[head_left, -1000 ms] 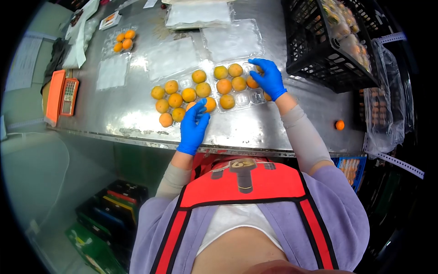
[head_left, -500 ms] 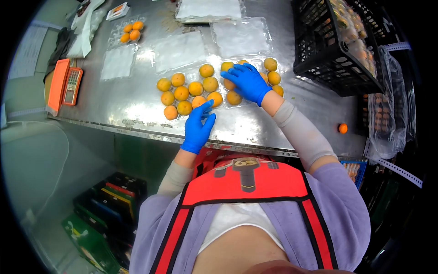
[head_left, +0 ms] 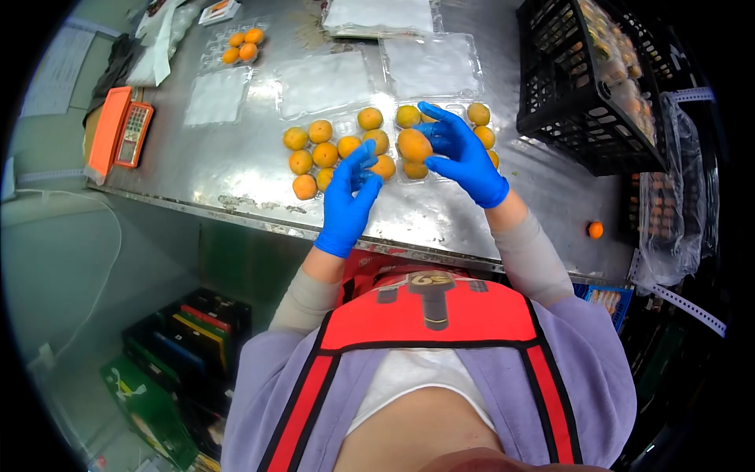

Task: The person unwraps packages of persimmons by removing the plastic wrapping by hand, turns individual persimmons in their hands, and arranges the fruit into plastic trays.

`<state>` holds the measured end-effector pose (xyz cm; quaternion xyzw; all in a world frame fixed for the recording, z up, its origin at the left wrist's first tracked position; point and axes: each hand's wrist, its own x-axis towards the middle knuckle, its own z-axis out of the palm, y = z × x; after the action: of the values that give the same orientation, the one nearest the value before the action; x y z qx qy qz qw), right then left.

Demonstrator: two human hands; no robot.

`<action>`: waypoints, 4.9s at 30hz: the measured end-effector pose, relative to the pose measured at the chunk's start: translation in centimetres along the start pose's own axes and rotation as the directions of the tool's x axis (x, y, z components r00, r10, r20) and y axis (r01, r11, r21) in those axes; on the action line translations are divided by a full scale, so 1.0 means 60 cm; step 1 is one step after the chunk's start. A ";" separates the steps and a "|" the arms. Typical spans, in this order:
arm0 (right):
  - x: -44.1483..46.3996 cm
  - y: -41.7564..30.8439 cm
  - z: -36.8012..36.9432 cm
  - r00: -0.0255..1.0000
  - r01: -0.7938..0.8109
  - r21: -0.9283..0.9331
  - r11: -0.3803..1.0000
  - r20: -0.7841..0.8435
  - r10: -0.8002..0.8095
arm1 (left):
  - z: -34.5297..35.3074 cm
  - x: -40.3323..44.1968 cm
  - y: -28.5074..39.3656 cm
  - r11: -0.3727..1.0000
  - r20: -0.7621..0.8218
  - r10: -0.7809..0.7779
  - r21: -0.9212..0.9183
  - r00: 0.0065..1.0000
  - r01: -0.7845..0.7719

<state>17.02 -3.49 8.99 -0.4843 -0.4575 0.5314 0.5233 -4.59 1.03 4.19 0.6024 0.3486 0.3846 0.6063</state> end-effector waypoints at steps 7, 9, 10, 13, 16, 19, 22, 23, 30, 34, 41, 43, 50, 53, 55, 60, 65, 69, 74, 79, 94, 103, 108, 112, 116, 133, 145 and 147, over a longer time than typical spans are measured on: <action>-0.021 -0.033 0.006 0.983 0.120 0.149 0.982 0.118 -0.138 | 0.025 0.024 0.097 0.967 0.066 0.039 -0.255 0.997 -0.021; -0.025 -0.041 -0.003 0.983 0.085 0.167 0.982 0.147 -0.110 | 0.023 0.029 0.093 0.970 0.143 0.028 -0.245 0.989 0.008; -0.027 -0.043 -0.006 0.980 0.048 0.185 0.982 0.179 -0.081 | 0.023 0.031 0.092 0.972 0.217 0.015 -0.232 0.976 0.037; -0.028 -0.043 -0.007 0.970 0.094 0.161 0.982 0.207 -0.127 | 0.034 0.029 0.102 0.934 0.304 -0.098 -0.300 0.948 0.193; -0.037 -0.068 -0.001 0.998 0.059 0.117 0.991 0.030 -0.063 | 0.041 0.031 0.111 0.934 0.375 -0.073 -0.298 0.924 0.195; -0.042 -0.077 0.004 0.998 0.013 0.122 0.992 -0.065 -0.005 | 0.058 0.029 0.118 0.955 0.400 0.012 -0.275 0.917 0.108; -0.048 -0.083 0.012 0.994 -0.008 0.125 0.992 -0.109 0.022 | 0.070 0.026 0.106 0.984 0.355 0.121 -0.168 0.927 -0.064; -0.049 -0.081 0.014 0.994 -0.007 0.125 0.992 -0.111 0.021 | 0.070 0.026 0.103 0.984 0.357 0.121 -0.168 0.926 -0.064; -0.061 -0.060 0.019 0.998 0.065 0.169 0.983 -0.023 -0.062 | 0.057 0.035 0.108 0.963 0.281 0.269 -0.048 0.921 -0.266; -0.065 -0.062 0.025 0.986 0.163 0.003 0.987 -0.045 -0.162 | 0.060 0.033 0.115 0.971 0.290 0.204 -0.183 0.935 -0.155; -0.064 -0.045 0.036 0.866 0.430 -0.432 0.793 -0.053 -0.498 | 0.060 0.028 0.102 0.840 0.314 0.010 -0.518 0.949 0.163; -0.064 -0.038 0.033 0.824 0.495 -0.524 0.693 0.033 -0.565 | 0.056 0.026 0.097 0.819 0.356 -0.081 -0.508 0.931 0.266; -0.068 -0.039 0.034 0.886 0.440 -0.386 0.811 0.036 -0.463 | 0.056 0.026 0.112 0.892 0.304 0.080 -0.447 0.949 0.068; -0.069 -0.032 0.039 0.912 0.373 -0.383 0.845 -0.018 -0.411 | 0.059 0.016 0.128 0.925 0.318 0.044 -0.372 0.947 0.082; -0.068 -0.029 0.039 0.914 0.365 -0.311 0.877 -0.061 -0.402 | 0.060 0.011 0.138 0.947 0.311 0.008 -0.308 0.951 0.092; -0.068 -0.030 0.045 0.906 0.384 -0.289 0.877 -0.067 -0.418 | 0.062 0.016 0.128 0.954 0.292 0.073 -0.300 0.954 0.018; -0.070 -0.028 0.054 0.901 0.394 -0.284 0.874 -0.069 -0.429 | 0.065 0.015 0.127 0.951 0.241 0.108 -0.309 0.964 -0.030; -0.073 -0.026 0.066 0.927 0.351 -0.132 0.927 -0.094 -0.364 | 0.065 0.019 0.138 0.945 0.183 -0.087 -0.296 0.979 0.140; -0.076 -0.024 0.063 0.951 0.293 0.021 0.956 -0.105 -0.289 | 0.065 0.022 0.142 0.938 0.164 -0.154 -0.285 0.974 0.196; -0.078 -0.022 0.059 0.957 0.264 -0.004 0.965 -0.125 -0.262 | 0.064 0.019 0.135 0.924 0.216 -0.169 -0.304 0.962 0.231; -0.074 0.033 0.060 0.916 0.210 -0.777 0.594 -0.056 -0.396 | 0.074 0.016 0.051 0.956 0.165 -0.047 0.294 0.985 -0.004; 0.003 0.137 -0.120 0.792 0.186 -0.329 0.926 -0.507 -0.340 | 0.031 -0.007 -0.020 0.949 0.112 -0.183 0.280 0.977 0.146; 0.069 0.147 -0.167 0.894 -0.091 -0.717 0.691 -0.364 -0.260 | 0.023 -0.009 -0.028 0.951 0.109 -0.113 0.299 0.988 0.076; 0.074 0.163 -0.174 0.911 -0.186 -0.850 0.492 -0.337 -0.238 | 0.022 -0.010 -0.049 0.851 0.140 0.128 0.493 0.982 -0.181; 0.063 0.176 -0.186 0.917 -0.106 -0.924 0.368 -0.234 -0.323 | 0.036 -0.002 -0.053 0.648 0.147 0.188 0.724 0.971 -0.235; -0.129 0.182 -0.212 0.727 -0.267 -0.430 0.863 -0.678 -0.113 | 0.080 0.079 -0.102 0.400 0.287 0.139 0.859 0.948 -0.319; -0.110 0.205 -0.168 0.788 -0.138 -0.518 0.844 -0.574 -0.224 | 0.105 0.110 -0.112 0.190 0.119 0.134 0.971 0.984 -0.143; -0.104 0.203 -0.165 0.784 -0.123 -0.548 0.827 -0.565 -0.257 | 0.104 0.110 -0.113 0.171 0.124 0.166 0.974 0.978 -0.152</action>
<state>25.36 -10.34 -3.99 -0.7439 -0.4133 0.1664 0.4981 4.26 4.14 -2.13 0.8803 0.4519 0.1388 0.0391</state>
